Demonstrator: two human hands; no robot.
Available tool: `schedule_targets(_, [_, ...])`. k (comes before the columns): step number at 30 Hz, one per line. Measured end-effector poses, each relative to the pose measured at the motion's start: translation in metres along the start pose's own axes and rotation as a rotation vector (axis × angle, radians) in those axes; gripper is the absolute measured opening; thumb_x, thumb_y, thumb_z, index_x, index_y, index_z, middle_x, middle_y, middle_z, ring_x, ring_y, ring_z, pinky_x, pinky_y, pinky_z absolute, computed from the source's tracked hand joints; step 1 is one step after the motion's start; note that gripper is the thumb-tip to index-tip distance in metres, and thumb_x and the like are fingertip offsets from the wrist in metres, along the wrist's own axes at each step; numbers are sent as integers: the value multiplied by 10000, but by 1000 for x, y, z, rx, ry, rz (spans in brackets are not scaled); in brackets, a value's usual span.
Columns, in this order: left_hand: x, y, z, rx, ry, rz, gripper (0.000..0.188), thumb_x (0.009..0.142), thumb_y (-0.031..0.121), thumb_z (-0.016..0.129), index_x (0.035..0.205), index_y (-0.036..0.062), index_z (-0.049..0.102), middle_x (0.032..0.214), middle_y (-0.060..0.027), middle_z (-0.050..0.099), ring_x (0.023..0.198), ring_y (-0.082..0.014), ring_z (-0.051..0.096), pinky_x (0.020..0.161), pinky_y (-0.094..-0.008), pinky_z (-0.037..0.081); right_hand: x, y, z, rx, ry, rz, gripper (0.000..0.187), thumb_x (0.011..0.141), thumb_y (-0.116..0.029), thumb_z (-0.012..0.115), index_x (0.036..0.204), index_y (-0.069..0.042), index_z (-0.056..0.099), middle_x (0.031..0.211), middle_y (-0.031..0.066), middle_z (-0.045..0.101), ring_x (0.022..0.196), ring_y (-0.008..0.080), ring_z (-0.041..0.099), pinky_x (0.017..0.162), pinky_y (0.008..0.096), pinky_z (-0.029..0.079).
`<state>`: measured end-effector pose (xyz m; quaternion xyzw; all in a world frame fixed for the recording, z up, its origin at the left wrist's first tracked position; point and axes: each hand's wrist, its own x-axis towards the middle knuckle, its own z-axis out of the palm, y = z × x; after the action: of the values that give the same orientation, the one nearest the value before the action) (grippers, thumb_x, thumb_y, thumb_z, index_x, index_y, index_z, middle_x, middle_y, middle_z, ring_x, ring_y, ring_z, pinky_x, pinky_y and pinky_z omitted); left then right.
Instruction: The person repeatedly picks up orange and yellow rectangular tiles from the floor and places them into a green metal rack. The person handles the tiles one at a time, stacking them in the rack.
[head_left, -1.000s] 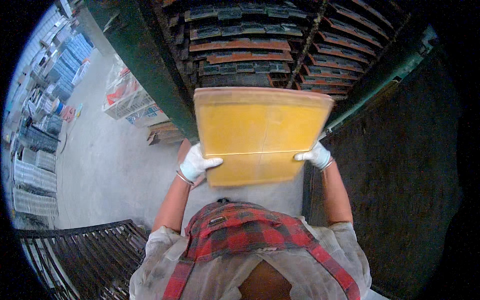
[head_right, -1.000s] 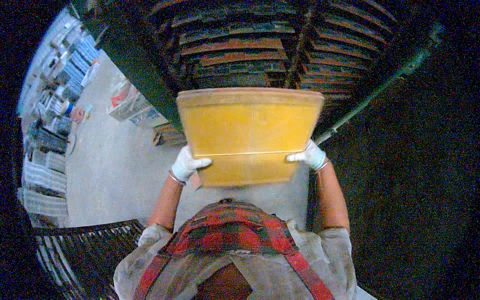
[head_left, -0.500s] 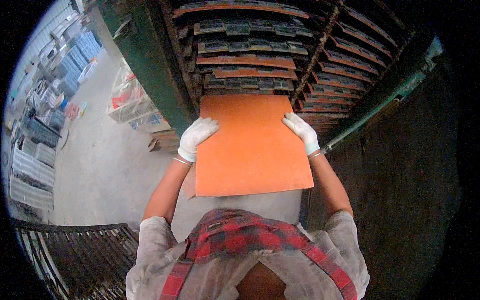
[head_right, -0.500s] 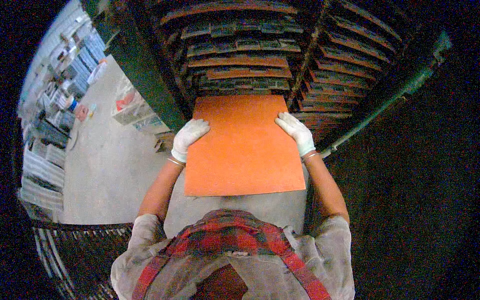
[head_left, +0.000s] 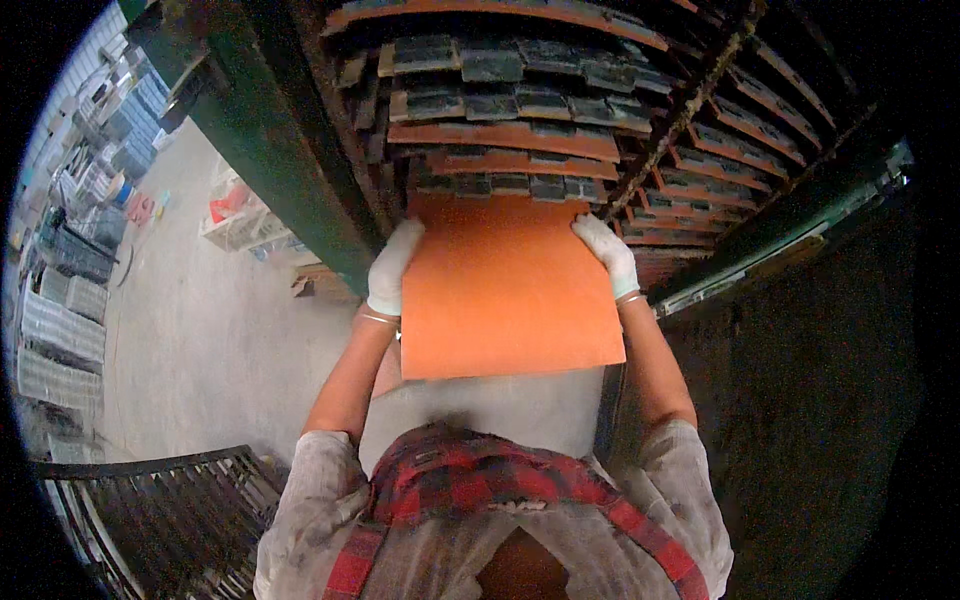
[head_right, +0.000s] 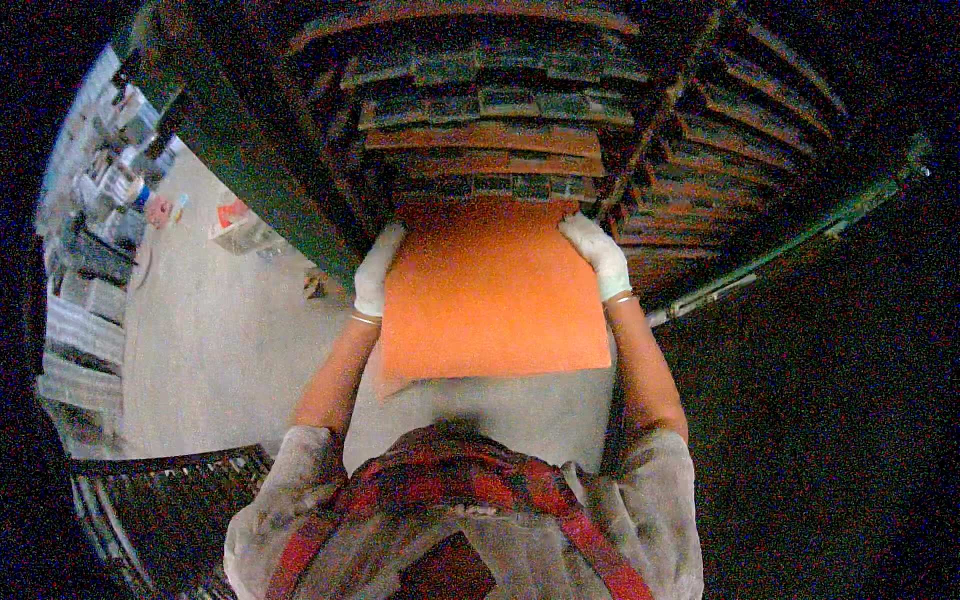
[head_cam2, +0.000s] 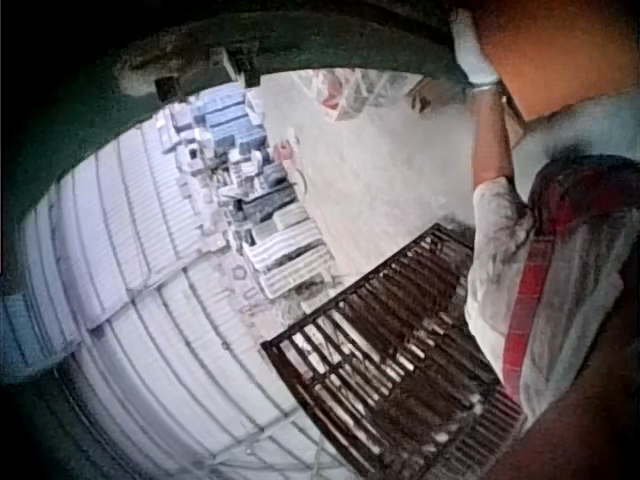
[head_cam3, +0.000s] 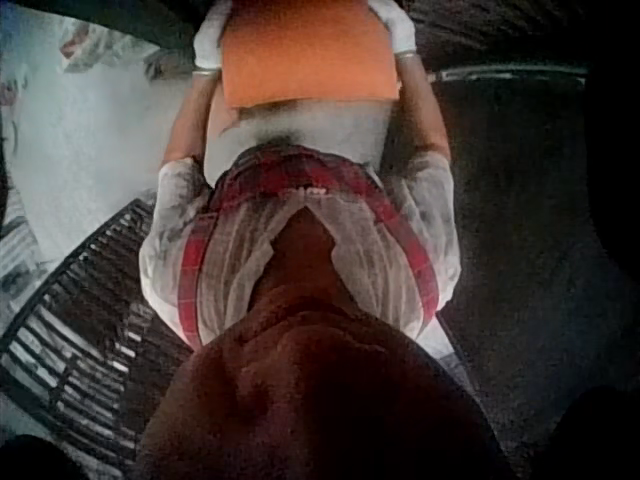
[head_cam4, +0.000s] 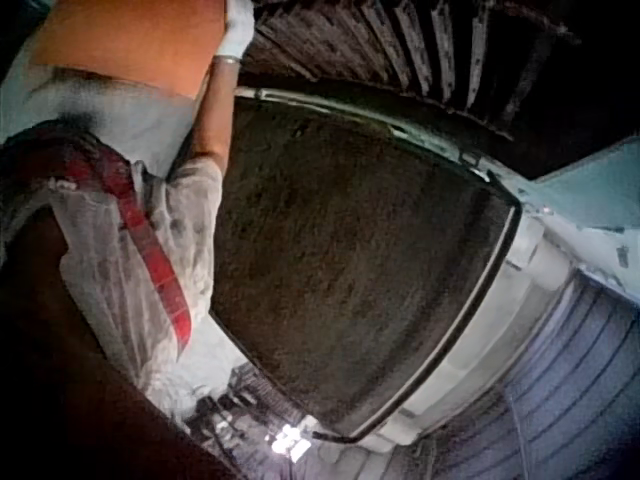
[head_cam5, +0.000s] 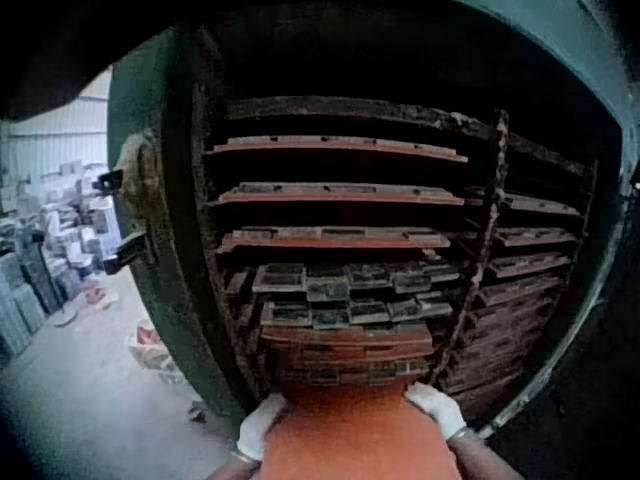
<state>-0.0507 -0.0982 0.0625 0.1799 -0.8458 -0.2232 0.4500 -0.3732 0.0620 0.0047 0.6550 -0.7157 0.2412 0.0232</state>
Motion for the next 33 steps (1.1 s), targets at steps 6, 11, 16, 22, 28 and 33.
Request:
schedule_targets(6, [-81,48,-3,-1640,188,-1112,471,792,413,343,1156,114,364,1154,-98,399,1053,-285,380,876,-418,315,-3,-1,4,309,60,-66,369,788,-107,299,1155,-82,327,1209,78,314,1132,200,279,947,300,226])
schedule_targets(11, [-80,85,-23,-1927,248,-1299,564,780,520,297,1177,123,346,1205,-92,364,1086,-291,358,895,-448,285,-8,-55,-34,-90,270,-122,352,743,-79,395,1092,-100,434,1103,135,450,1050,260,407,895,309,321])
schedule_targets(16, [-91,77,-17,-1871,271,-1291,503,802,467,302,1156,116,365,1186,-88,385,1075,-278,373,886,-445,297,-42,-82,-42,13,353,447,288,746,-286,483,885,-36,514,864,183,513,784,339,495,668,398,406])
schedule_targets(22, [-95,77,-10,-1805,311,-1305,441,818,430,300,1107,112,402,1122,-70,441,1019,-260,427,849,-426,350,-63,-125,-53,-33,-61,770,410,721,-395,460,759,4,547,796,222,546,808,350,513,701,397,409])
schedule_targets(28, [-89,85,-14,-1808,271,-1261,400,823,371,311,1100,101,411,1105,-78,457,1003,-264,437,844,-422,352,-54,-106,-53,375,-4,1020,537,739,-434,435,917,65,521,903,236,537,857,344,517,727,351,399])
schedule_targets(33, [-87,83,-7,-1946,184,-1218,405,816,389,295,1109,130,401,1133,-74,423,1034,-274,400,851,-456,331,-54,-76,-20,650,108,1103,518,781,-396,381,938,83,501,902,215,543,826,327,527,695,355,398])
